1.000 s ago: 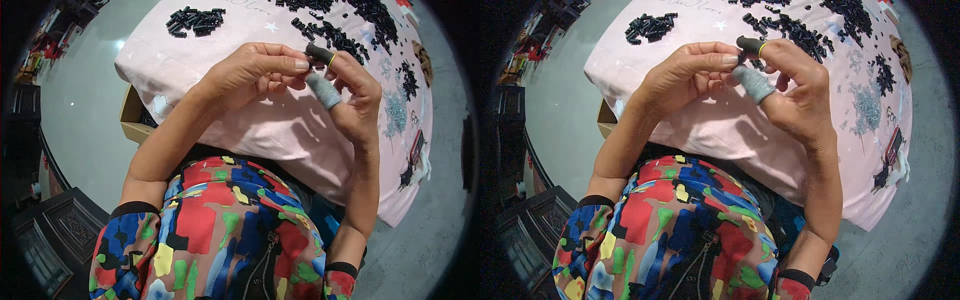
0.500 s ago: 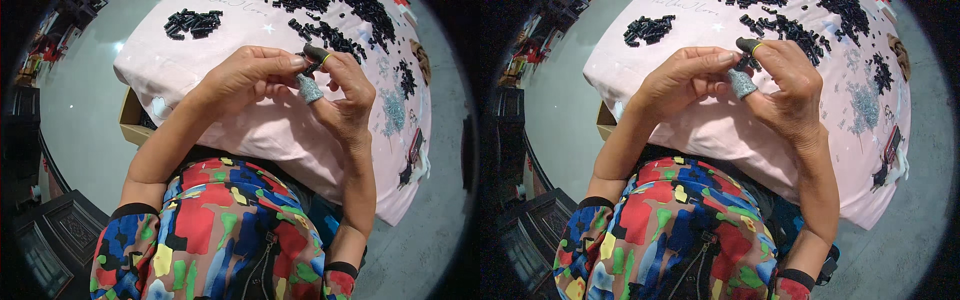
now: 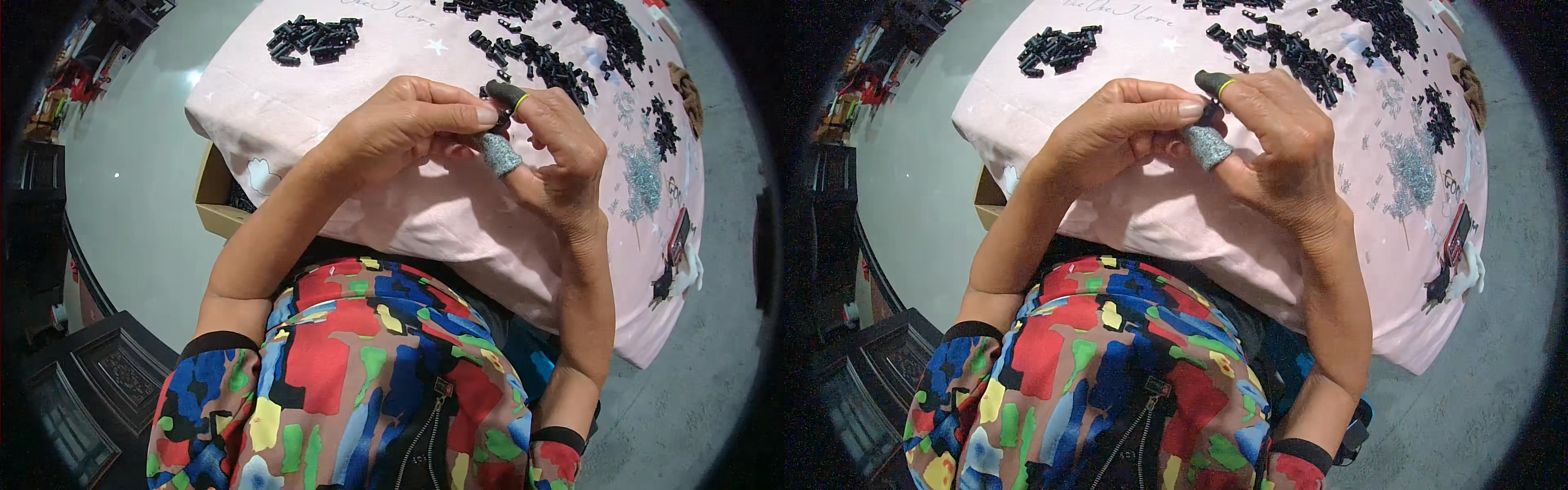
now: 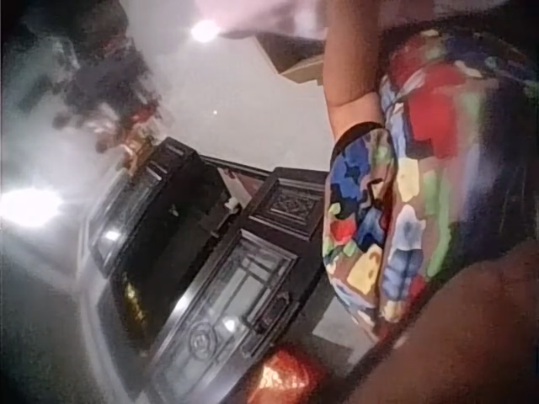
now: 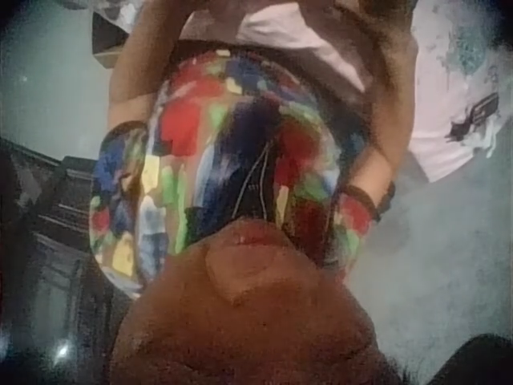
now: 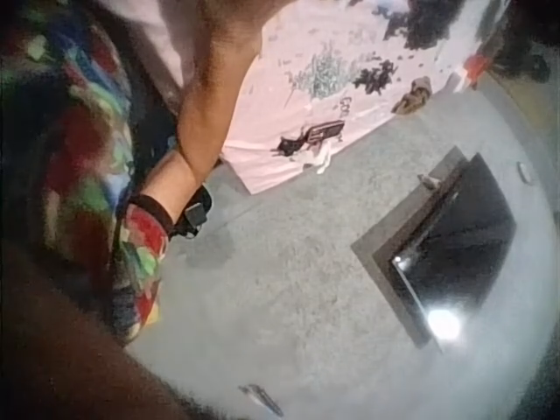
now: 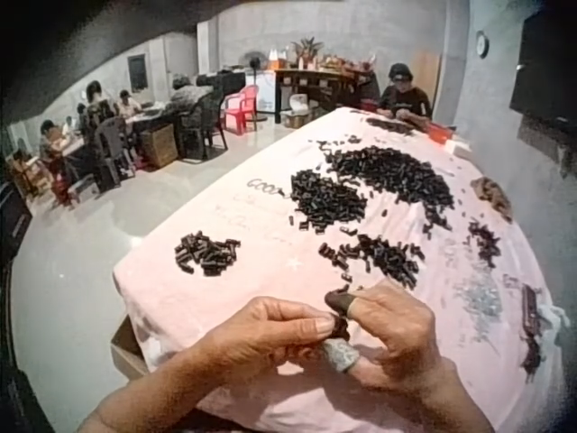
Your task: Inspecting and sorting small black plastic components on a cloth-covered workspace.
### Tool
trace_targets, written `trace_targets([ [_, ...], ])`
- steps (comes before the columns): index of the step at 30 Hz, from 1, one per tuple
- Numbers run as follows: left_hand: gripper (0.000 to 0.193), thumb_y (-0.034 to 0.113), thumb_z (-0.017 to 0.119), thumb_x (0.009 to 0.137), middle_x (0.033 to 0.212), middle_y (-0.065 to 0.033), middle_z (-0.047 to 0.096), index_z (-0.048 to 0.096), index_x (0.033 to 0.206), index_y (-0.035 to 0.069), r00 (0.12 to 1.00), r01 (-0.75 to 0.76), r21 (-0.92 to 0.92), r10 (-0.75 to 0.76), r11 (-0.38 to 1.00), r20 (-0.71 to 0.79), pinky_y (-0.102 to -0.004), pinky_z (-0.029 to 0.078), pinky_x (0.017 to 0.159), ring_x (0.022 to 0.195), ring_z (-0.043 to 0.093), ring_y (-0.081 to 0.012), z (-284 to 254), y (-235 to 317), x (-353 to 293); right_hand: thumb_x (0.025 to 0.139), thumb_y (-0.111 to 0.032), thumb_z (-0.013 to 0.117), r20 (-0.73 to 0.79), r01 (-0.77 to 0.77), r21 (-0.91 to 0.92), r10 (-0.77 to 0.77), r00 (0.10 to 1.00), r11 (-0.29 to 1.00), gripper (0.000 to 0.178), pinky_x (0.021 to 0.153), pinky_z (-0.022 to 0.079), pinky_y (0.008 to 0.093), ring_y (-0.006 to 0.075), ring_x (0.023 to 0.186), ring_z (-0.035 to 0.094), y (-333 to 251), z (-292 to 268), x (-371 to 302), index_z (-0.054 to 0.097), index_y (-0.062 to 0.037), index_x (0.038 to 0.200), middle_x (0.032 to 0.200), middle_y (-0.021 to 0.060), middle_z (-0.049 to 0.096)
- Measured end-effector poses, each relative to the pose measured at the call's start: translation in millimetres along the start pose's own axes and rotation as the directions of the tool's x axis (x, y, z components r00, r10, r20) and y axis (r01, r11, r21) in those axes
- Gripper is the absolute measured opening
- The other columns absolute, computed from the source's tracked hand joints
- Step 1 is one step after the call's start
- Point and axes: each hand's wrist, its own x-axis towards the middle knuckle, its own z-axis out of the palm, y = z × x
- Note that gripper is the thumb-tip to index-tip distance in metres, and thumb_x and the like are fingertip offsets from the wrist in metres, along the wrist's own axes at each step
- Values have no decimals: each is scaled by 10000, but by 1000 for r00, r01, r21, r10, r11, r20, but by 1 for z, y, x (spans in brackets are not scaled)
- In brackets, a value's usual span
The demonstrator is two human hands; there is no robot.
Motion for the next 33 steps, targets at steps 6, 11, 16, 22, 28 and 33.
trace_targets([
  [6, 286, 232, 687, 961, 930, -42, 717, 713, 1107, -12, 1000, 20, 17, -20, 1000, 4, -184, 514, 691, 774, 641, -70, 0, -1, -1, 646, -68, 780, 15, 39, -33, -38, 999, 999, 360, 706, 548, 355, 284, 799, 674, 1, 0, -3, 691, 1, 988, 869, 128, 696],
  [11, 290, 220, 649, 988, 1023, -87, 723, 693, 1136, -25, 999, 20, -54, -18, 998, 32, -264, 570, 841, 902, 693, -131, -5, -10, 1, 637, -62, 753, 13, 52, -42, -51, 999, 998, 319, 663, 536, 361, 282, 749, 654, 2, 0, -5, 669, 8, 937, 830, 124, 679],
  [16, 296, 228, 632, 1000, 1050, -103, 723, 689, 1143, -24, 999, 40, 34, -41, 999, 28, -302, 578, 905, 957, 703, -160, -2, -10, 2, 635, -52, 734, 30, 84, -55, -83, 996, 995, 287, 624, 523, 363, 285, 709, 633, 4, -2, -5, 650, 9, 903, 792, 127, 657],
  [22, 295, 228, 630, 1002, 1047, -105, 723, 687, 1147, -23, 999, 38, 68, -40, 997, 19, -308, 579, 905, 951, 703, -165, -1, -8, 3, 631, -41, 722, 25, 146, -91, -144, 989, 985, 252, 598, 511, 379, 293, 660, 609, 5, -1, -3, 634, -2, 865, 714, 119, 597],
  [28, 290, 224, 634, 1000, 1027, -88, 724, 691, 1135, -27, 999, 32, -50, -30, 998, 42, -282, 580, 868, 927, 697, -146, -3, -10, 2, 624, -28, 711, 25, 158, -82, -157, 987, 984, 247, 591, 517, 382, 294, 662, 611, 5, -1, -4, 629, -4, 856, 724, 123, 604],
  [33, 236, 198, 687, 965, 947, -52, 726, 711, 1084, -4, 1000, -5, 31, 5, 999, 9, -219, 556, 748, 813, 668, -89, 3, -8, 2, 663, -60, 739, 10, 98, -90, -98, 995, 991, 263, 649, 549, 371, 297, 747, 658, 4, 3, -4, 671, -4, 911, 828, 141, 678],
])
